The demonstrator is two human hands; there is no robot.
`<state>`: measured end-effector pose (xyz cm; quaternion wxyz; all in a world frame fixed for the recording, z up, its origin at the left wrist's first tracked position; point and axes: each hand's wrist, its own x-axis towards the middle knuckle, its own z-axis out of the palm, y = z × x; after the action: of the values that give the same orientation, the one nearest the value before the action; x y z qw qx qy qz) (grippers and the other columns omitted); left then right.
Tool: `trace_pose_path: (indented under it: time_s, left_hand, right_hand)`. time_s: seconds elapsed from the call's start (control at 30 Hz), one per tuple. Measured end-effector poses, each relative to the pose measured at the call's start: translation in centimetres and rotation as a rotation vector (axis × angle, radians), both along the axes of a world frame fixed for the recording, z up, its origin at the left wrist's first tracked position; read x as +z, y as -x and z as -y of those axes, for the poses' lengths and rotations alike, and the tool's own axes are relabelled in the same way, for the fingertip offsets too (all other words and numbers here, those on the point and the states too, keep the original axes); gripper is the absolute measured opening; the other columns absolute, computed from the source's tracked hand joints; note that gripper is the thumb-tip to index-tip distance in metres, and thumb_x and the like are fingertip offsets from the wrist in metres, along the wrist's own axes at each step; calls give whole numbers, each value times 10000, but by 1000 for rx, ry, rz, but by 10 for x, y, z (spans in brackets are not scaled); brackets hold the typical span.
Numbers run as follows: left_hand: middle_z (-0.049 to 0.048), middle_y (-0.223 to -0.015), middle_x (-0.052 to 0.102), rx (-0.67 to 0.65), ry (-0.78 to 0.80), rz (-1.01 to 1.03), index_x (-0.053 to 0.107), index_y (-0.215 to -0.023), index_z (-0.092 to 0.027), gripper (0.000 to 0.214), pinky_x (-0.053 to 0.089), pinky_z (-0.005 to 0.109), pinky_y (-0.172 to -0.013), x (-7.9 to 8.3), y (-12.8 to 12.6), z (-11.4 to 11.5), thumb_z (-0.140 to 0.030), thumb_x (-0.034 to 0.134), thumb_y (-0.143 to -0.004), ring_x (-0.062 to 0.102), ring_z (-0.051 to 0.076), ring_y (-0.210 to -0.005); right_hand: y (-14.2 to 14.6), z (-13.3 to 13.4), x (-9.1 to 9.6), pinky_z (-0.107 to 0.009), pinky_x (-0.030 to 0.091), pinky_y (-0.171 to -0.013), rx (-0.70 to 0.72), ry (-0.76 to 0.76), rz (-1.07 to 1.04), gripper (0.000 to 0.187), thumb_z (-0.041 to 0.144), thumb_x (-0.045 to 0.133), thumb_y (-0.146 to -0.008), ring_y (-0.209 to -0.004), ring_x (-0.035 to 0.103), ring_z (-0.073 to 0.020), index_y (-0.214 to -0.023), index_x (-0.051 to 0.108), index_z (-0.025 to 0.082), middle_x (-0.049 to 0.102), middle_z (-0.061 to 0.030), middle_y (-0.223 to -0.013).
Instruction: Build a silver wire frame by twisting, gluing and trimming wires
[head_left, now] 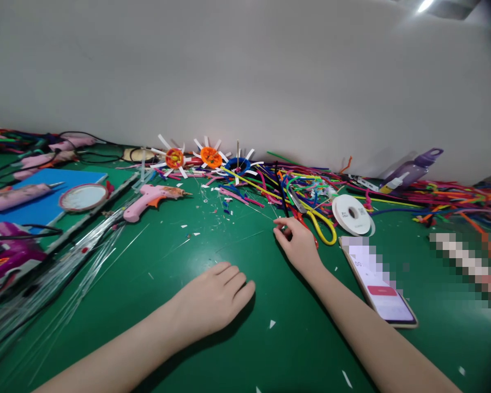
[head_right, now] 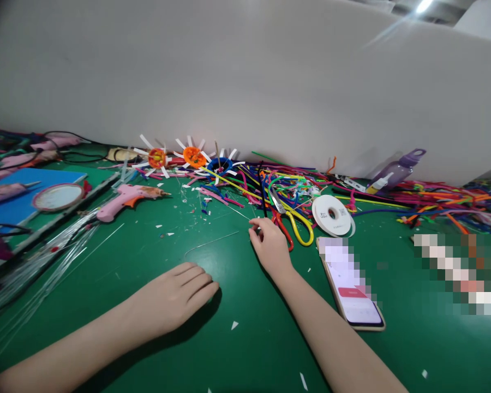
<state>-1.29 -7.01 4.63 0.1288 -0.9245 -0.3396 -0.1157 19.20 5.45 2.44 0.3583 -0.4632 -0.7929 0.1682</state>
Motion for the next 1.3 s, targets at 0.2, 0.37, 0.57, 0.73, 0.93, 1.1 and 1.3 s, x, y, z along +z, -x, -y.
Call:
trace_pose_path:
  time_s: [0.2,0.37,0.57,0.73,0.93,1.1,1.3]
  left_hand:
    - [52,-739,617,-78,-33,-10,596,-926,-138,176,422,327,-665,4,-2,-6,-145,426,-878,537,176,-675]
    - [75,-785,643,-96,-27,17,588,-1021,-116,224,418,327,-674,2,0,-5,-138,415,-881,551,176,-700]
    - [87,-813,671,-112,-129,163,615,-978,-120,222,452,325,-710,8,-2,1,-114,415,-882,593,163,-740]
    - [70,-824,686,-93,-204,269,626,-959,-105,161,468,321,-651,12,1,7,-135,519,-843,607,161,-715]
    - [62,-844,707,-121,-272,307,639,-987,-82,211,485,325,-598,20,7,15,-140,592,-789,628,196,-775]
    - [70,-811,711,-162,-248,316,639,-977,-75,199,487,319,-544,25,6,18,-124,551,-805,625,183,-697]
    - [61,-783,689,-142,-201,462,610,-995,-89,237,488,285,-542,18,14,14,-99,615,-758,608,146,-646]
  right_hand:
    - [-1,0,1,-273,455,-614,-18,22,-57,179,213,527,-829,-600,545,-133,-987,610,195,635,-25,-859]
    - [-1,1,2,-277,457,-626,-14,22,-60,184,211,526,-827,-611,552,-136,-990,611,198,637,-24,-856]
    - [-1,0,2,-278,462,-636,-11,17,-64,169,217,537,-825,-636,562,-141,-975,611,199,645,-25,-865]
    - [-1,1,3,-294,473,-677,2,-8,-34,129,216,530,-830,-694,582,-160,-908,632,204,655,-34,-887]
    - [0,0,1,-315,480,-697,28,-19,2,148,216,515,-842,-733,592,-178,-884,657,208,650,-48,-883]
    - [0,1,2,-327,483,-700,32,-9,-11,207,251,508,-858,-666,572,-151,-1006,648,217,624,-65,-1032]
    - [1,7,7,-305,473,-698,-17,-29,-280,229,291,431,-908,-758,590,-172,-1106,496,195,615,-45,-842]
